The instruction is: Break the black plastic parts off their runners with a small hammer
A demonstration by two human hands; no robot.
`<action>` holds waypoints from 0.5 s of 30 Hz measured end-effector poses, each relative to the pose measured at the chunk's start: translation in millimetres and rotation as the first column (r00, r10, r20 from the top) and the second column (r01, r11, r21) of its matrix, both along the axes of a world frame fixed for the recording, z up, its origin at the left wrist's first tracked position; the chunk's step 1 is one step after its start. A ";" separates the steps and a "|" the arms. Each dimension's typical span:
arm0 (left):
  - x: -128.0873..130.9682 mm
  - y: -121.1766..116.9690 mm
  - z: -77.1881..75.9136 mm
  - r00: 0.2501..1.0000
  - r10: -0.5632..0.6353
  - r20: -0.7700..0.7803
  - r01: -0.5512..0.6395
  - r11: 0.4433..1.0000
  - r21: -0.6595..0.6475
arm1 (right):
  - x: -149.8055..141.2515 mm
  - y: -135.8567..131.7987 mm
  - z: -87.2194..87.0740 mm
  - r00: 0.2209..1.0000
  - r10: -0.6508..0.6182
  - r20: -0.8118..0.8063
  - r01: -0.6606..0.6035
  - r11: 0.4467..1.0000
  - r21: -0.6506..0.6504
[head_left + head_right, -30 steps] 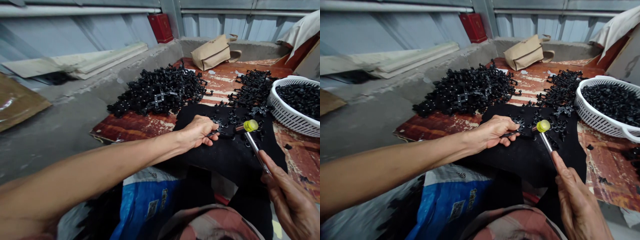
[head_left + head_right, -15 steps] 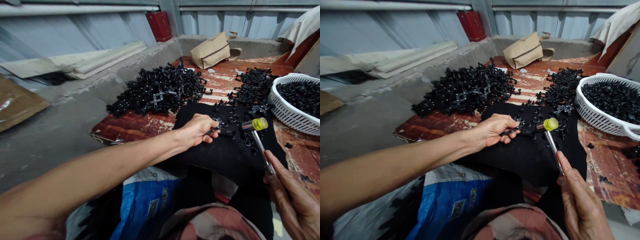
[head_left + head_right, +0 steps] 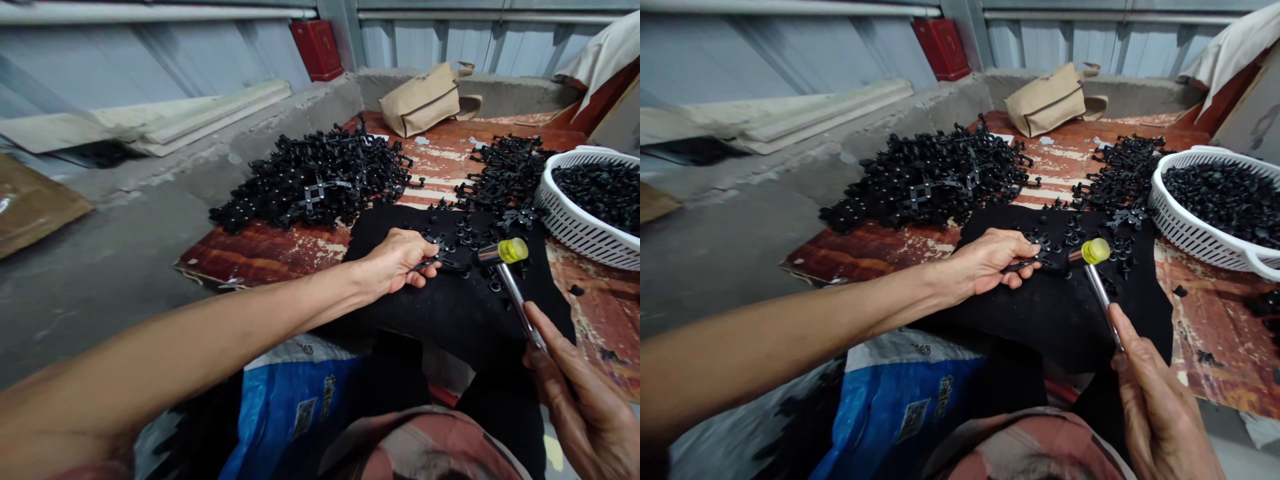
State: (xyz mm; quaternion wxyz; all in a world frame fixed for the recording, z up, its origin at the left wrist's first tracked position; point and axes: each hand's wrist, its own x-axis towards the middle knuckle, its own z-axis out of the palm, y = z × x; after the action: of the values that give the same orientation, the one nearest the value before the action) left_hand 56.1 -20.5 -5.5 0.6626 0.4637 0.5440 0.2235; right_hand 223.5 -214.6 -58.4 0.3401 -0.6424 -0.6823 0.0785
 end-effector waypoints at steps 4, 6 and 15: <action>-0.1 0.6 -2.3 1.000 0.012 0.003 -0.012 1.000 0.012 | -0.6 0.1 3.4 1.000 0.016 0.016 -0.016 1.000 -0.001; 0.1 0.9 -2.3 1.000 0.007 -0.006 -0.007 1.000 0.024 | 0.7 0.1 2.6 1.000 0.005 0.024 -0.006 1.000 0.002; 0.9 2.9 -2.1 1.000 -0.009 -0.029 0.011 0.998 0.061 | 10.3 -0.1 5.0 0.999 0.003 0.045 -0.002 1.000 -0.017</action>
State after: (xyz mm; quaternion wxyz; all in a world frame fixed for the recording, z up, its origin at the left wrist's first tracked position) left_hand 57.0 -17.6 -7.6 0.6414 0.4897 0.5441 0.2299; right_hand 233.8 -214.7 -53.3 0.3192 -0.6461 -0.6897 0.0703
